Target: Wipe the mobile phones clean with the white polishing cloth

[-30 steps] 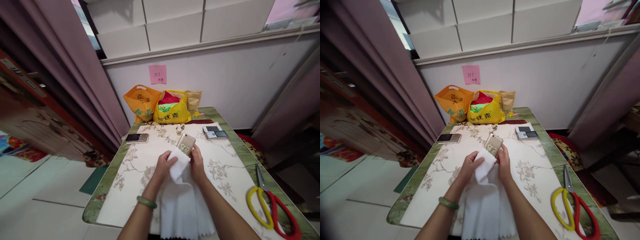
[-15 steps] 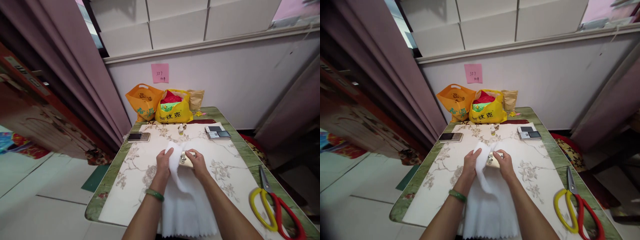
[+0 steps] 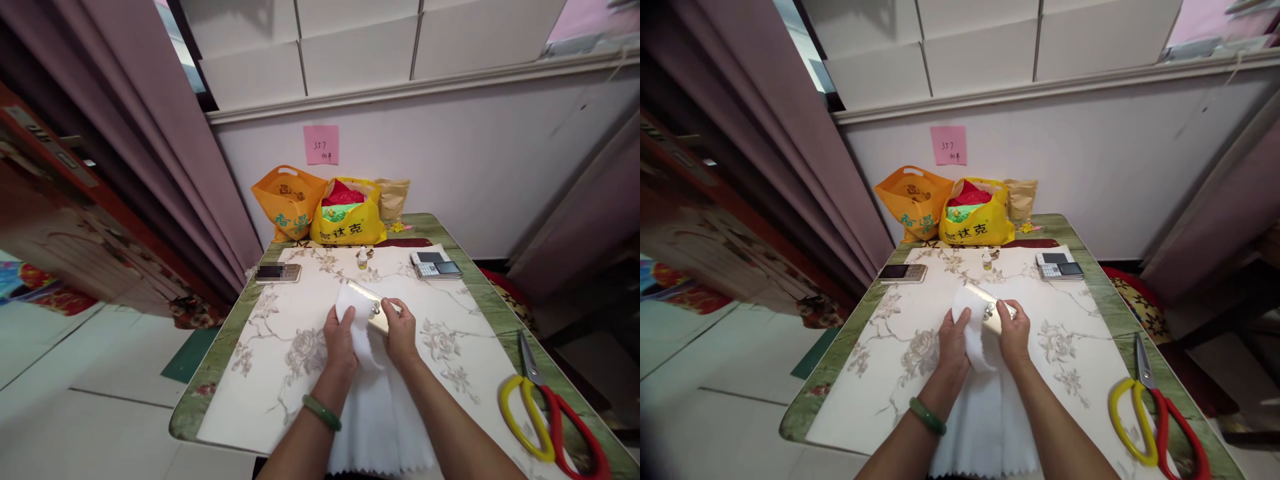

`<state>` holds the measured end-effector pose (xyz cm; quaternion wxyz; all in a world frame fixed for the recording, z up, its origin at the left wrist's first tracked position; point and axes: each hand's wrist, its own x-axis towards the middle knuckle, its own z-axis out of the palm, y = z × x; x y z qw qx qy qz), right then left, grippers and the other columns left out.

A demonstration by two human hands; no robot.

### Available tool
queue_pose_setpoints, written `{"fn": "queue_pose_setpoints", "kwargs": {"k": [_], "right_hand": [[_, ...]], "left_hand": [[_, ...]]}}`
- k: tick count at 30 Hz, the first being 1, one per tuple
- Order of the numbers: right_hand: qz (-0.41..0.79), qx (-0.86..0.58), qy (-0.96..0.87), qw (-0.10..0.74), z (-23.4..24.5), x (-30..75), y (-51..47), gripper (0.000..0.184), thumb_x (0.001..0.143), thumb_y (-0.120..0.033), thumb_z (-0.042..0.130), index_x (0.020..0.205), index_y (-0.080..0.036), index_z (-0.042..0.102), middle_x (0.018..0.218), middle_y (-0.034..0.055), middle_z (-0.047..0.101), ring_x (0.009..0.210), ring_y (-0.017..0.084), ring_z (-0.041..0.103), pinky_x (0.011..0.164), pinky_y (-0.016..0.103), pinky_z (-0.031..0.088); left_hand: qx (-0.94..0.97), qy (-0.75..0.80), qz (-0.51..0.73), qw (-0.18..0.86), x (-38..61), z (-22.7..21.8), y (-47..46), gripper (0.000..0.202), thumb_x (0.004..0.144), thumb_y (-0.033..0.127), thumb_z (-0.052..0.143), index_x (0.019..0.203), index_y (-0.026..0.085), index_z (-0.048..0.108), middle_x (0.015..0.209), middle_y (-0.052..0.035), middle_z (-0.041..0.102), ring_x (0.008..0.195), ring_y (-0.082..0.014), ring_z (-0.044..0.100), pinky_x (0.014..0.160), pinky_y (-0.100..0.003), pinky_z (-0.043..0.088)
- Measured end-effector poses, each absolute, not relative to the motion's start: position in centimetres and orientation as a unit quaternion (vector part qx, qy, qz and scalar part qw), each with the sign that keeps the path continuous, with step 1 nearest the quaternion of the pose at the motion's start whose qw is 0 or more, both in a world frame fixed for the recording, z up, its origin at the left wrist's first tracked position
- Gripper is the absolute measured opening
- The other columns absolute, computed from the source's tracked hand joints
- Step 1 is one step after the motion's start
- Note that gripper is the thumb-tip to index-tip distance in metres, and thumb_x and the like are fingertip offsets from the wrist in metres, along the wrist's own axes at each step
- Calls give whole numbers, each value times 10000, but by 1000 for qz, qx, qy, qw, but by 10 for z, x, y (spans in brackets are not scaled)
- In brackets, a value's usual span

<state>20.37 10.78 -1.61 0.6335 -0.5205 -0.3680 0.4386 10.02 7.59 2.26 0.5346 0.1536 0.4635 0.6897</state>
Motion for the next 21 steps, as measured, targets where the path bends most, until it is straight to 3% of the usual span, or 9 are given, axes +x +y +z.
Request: {"fn": "queue_pose_setpoints", "kwargs": {"k": [4,10,14,17,21], "right_hand": [[455,-528,-394,599,-11,201,100,402,731,-565,674,833,-184,594,617,-30,575,560,141,514,528,249,421],[517,-471,-473,536,-10,193,93,348,779,-523,649,733,-203,519,551,-54,523,482,119,467,460,230,373],[554,-471,-386,568,-12,193,98,349,747,-521,675,775,-196,550,604,-33,584,534,132,516,485,228,392],[565,-460,-269,630,-12,196,106,373,727,-536,684,828,-205,545,719,-12,640,630,153,581,538,236,443],[572,-437,-235,653,-14,200,114,364,749,-546,651,870,-219,545,815,-15,648,710,155,610,574,237,473]], "left_hand": [[106,462,701,533,103,16,78,525,615,311,806,1075,143,620,882,-83,725,726,-200,687,698,-324,540],[136,479,714,493,77,31,101,477,614,341,809,988,101,637,815,-89,715,671,-207,679,662,-338,544],[103,504,728,452,58,35,120,416,657,392,784,933,123,629,795,-68,702,688,-185,670,703,-335,544],[69,489,695,522,42,34,131,399,726,469,716,937,139,642,841,-97,707,808,-214,681,776,-345,540],[98,464,614,631,14,35,143,449,774,564,603,903,138,658,864,-144,697,924,-277,661,842,-397,518]]}}
